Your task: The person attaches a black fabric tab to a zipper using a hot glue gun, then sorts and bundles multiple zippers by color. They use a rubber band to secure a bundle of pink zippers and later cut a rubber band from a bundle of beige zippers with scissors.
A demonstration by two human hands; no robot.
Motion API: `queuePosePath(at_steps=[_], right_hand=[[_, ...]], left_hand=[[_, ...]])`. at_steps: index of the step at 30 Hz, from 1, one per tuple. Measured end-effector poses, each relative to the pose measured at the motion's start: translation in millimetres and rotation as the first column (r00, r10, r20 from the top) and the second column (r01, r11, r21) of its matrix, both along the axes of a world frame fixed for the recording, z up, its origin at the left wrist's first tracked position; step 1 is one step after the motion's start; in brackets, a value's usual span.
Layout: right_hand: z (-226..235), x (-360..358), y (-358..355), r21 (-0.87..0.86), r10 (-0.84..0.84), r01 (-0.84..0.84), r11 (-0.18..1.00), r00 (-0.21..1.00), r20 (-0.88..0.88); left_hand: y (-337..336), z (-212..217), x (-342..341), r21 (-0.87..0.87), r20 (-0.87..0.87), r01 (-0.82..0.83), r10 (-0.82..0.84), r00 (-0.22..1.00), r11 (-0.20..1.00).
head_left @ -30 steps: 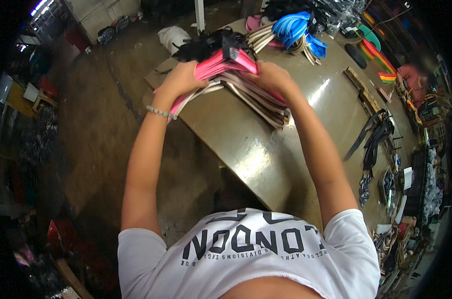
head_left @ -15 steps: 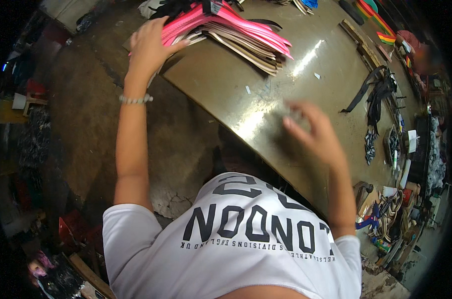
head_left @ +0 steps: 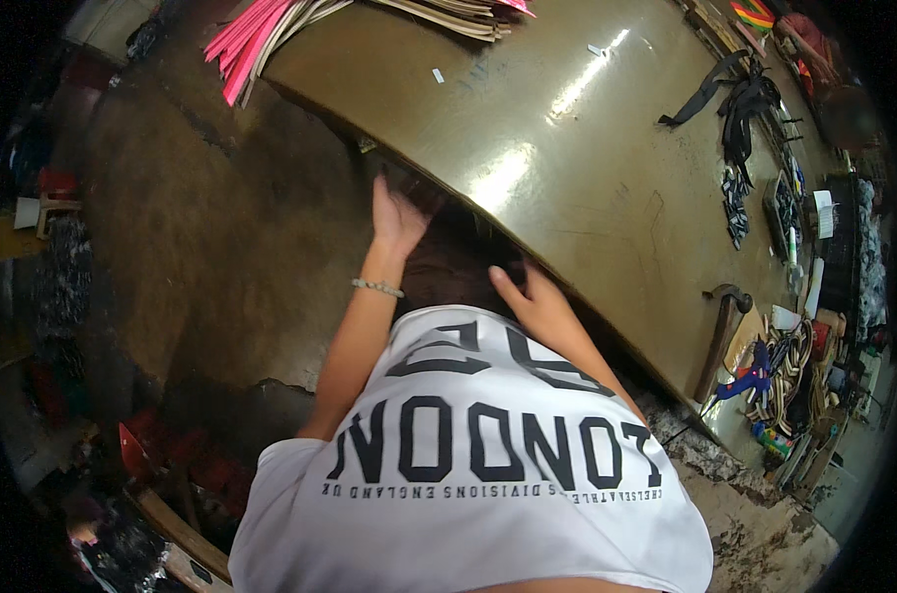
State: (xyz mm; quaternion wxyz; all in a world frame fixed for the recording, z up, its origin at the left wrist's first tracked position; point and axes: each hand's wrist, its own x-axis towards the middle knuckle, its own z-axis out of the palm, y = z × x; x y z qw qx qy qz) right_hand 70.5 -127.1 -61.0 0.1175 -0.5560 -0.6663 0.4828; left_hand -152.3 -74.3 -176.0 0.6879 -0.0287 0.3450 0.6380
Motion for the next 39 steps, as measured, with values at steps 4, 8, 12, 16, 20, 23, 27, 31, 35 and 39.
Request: queuePosePath(at_steps=[4,8,12,16,20,23,27,31,35,39], right_hand=[[-20,-27,16,-0.054,-0.008,0.010,0.998,0.999,0.044],[-34,-39,24,0.035,0.060,-0.060,0.998,0.998,0.014],[-34,-35,18,0.165,0.066,-0.072,0.984,0.997,0.041],[-12,-27,8,0.635,0.114,-0.097,0.766,0.993,0.015],[17,-18,3,0.607,0.240,-0.027,0.794,0.932,-0.272],[38,-10,6,0.506,0.246,-0.065,0.860,0.922,-0.300],[69,17,11,0.240,0.398,-0.351,0.905,0.897,-0.191],[98,77,13,0.148,0.150,-0.104,0.984,0.926,-0.347],[113,137,7,0.320,0.012,0.479,0.818,0.542,-0.840],[134,184,1,-0.009,0.253,0.610,0.793,-0.342,-0.905]], left_hand=[[-8,17,-9,-0.100,-0.111,-0.005,-0.006,0.994,0.995],[-29,19,-16,-0.076,-0.337,0.085,-0.106,0.935,0.993],[-55,18,-9,-0.153,-0.673,0.211,-0.258,0.693,0.965],[-79,33,3,-0.138,-0.819,0.163,-0.205,0.536,0.977],[-93,70,8,-0.070,-0.838,0.289,-0.213,0.502,0.955],[-90,103,9,0.098,-0.598,0.397,-0.265,0.757,0.912],[-69,130,14,0.248,-0.111,0.187,-0.164,0.980,0.951],[-50,130,-2,0.475,0.015,0.042,-0.056,0.998,0.879],[-45,117,-9,0.354,-0.087,0.110,-0.084,0.993,0.929],[-35,110,-6,0.282,-0.244,0.163,-0.093,0.965,0.945]])
